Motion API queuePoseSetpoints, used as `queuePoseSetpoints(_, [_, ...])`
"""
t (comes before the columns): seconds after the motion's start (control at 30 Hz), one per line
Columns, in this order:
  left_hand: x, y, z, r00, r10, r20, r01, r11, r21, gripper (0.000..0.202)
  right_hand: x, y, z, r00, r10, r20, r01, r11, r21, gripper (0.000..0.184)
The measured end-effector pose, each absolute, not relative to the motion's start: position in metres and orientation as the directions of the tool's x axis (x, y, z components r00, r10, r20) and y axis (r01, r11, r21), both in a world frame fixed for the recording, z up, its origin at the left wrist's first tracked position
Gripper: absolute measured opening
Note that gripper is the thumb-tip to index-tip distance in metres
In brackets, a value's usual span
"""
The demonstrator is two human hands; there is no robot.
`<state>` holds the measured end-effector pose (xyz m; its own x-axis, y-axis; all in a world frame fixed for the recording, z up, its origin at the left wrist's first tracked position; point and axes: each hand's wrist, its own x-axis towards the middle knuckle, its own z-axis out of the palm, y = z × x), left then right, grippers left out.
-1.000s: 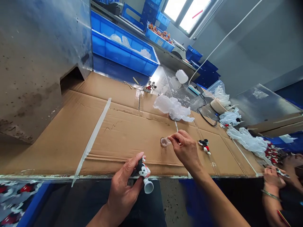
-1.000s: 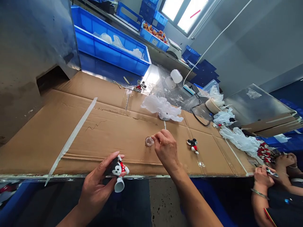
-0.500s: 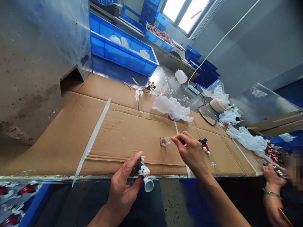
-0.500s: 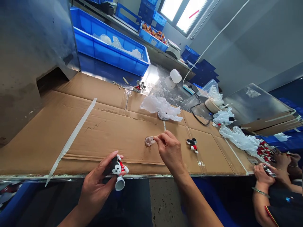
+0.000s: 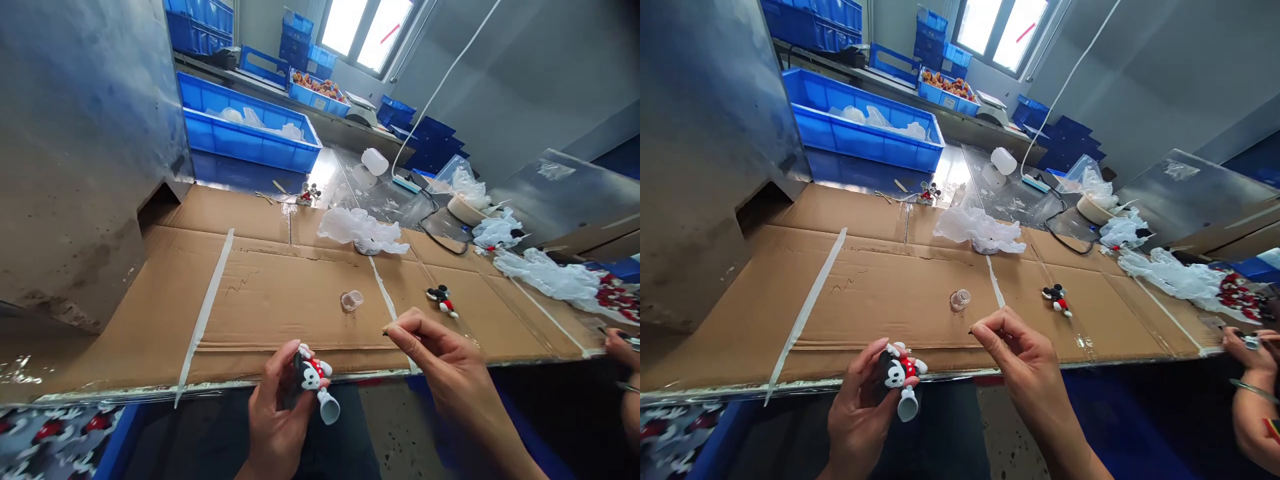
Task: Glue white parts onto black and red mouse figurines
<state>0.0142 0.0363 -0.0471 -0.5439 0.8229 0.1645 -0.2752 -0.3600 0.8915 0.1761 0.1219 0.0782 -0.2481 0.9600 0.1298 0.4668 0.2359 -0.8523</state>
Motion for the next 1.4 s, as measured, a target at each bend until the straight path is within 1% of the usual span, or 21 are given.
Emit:
queuePoseSetpoints(0.1, [0.025,0.030,-0.041,-0.579,0.800,0.159,-0.299,-0.390,0.871,0.057,0.166,0.098,0.073,-0.314,0.944,0.099,0.335,0.207,-0.919,0.022])
queuePoseSetpoints(0.17, [0.033,0.025,-0.035,-0.627,0.774,0.089,-0.349,-0.381,0.856,0.050,0.158,0.084,0.068,-0.360,0.931,0.055,0.265,0.158,-0.951,0.020])
queuePoseSetpoints(0.27, [0.042,0.016,-0.031,-0.654,0.756,-0.025,-0.392,-0.310,0.866,0.047,0.151,0.068,0.064,-0.414,0.909,-0.056,0.206,0.034,-0.978,0.020])
queuePoseSetpoints(0.33, [0.044,0.010,-0.034,-0.655,0.754,-0.052,-0.344,-0.236,0.909,0.048,0.150,0.059,0.063,-0.409,0.905,-0.119,0.202,-0.038,-0.979,0.022])
queuePoseSetpoints(0.37, [0.043,0.007,-0.037,-0.660,0.750,-0.045,-0.289,-0.198,0.937,0.049,0.149,0.055,0.062,-0.395,0.908,-0.140,0.198,-0.064,-0.978,0.022])
queuePoseSetpoints(0.43, [0.041,0.004,-0.045,-0.671,0.741,0.014,-0.143,-0.148,0.979,0.047,0.150,0.048,0.061,-0.363,0.918,-0.162,0.181,-0.101,-0.978,0.023])
queuePoseSetpoints(0.5, [0.039,0.003,-0.051,-0.673,0.731,0.110,-0.021,-0.168,0.986,0.044,0.152,0.042,0.058,-0.338,0.927,-0.165,0.152,-0.119,-0.981,0.025])
queuePoseSetpoints(0.57, [0.039,0.003,-0.053,-0.676,0.715,0.178,0.027,-0.217,0.976,0.040,0.154,0.038,0.054,-0.305,0.939,-0.160,0.125,-0.127,-0.984,0.026])
queuePoseSetpoints(0.6, [0.040,0.004,-0.053,-0.678,0.711,0.188,0.025,-0.233,0.972,0.040,0.154,0.037,0.051,-0.289,0.945,-0.154,0.120,-0.124,-0.985,0.026])
queuePoseSetpoints(0.67, [0.043,0.003,-0.051,-0.673,0.724,0.155,-0.023,-0.230,0.973,0.043,0.154,0.034,0.047,-0.265,0.956,-0.127,0.119,-0.098,-0.988,0.025])
queuePoseSetpoints(0.8, [0.049,0.001,-0.041,-0.613,0.790,-0.029,-0.181,-0.105,0.978,0.052,0.152,0.030,0.044,-0.239,0.970,-0.056,0.090,-0.035,-0.995,0.021])
queuePoseSetpoints(0.87, [0.049,-0.001,-0.038,-0.581,0.809,-0.086,-0.199,-0.039,0.979,0.052,0.151,0.030,0.044,-0.236,0.971,-0.045,0.069,-0.030,-0.997,0.020])
queuePoseSetpoints(0.97, [0.049,-0.003,-0.037,-0.547,0.834,-0.076,-0.175,-0.025,0.984,0.041,0.153,0.030,0.045,-0.233,0.972,-0.038,0.078,-0.021,-0.997,0.019])
queuePoseSetpoints(1.03, [0.049,-0.004,-0.038,-0.542,0.838,-0.060,-0.167,-0.038,0.985,0.038,0.154,0.030,0.045,-0.222,0.975,-0.029,0.096,-0.008,-0.995,0.018])
queuePoseSetpoints(1.13, [0.048,-0.006,-0.040,-0.559,0.826,-0.072,-0.154,-0.018,0.988,0.044,0.154,0.028,0.045,-0.248,0.968,-0.044,0.070,-0.027,-0.997,0.019])
queuePoseSetpoints(1.23, [0.051,-0.006,-0.037,-0.557,0.827,-0.077,-0.149,-0.008,0.989,0.047,0.154,0.026,0.046,-0.292,0.952,-0.091,-0.019,-0.101,-0.995,0.022])
queuePoseSetpoints(1.33, [0.057,-0.008,-0.029,-0.537,0.842,-0.044,-0.224,-0.092,0.970,0.041,0.156,0.026,0.047,-0.288,0.952,-0.104,-0.081,-0.133,-0.988,0.027])
queuePoseSetpoints(1.4, [0.061,-0.010,-0.025,-0.530,0.847,-0.030,-0.328,-0.173,0.929,0.036,0.159,0.028,0.048,-0.273,0.958,-0.087,-0.063,-0.108,-0.992,0.030])
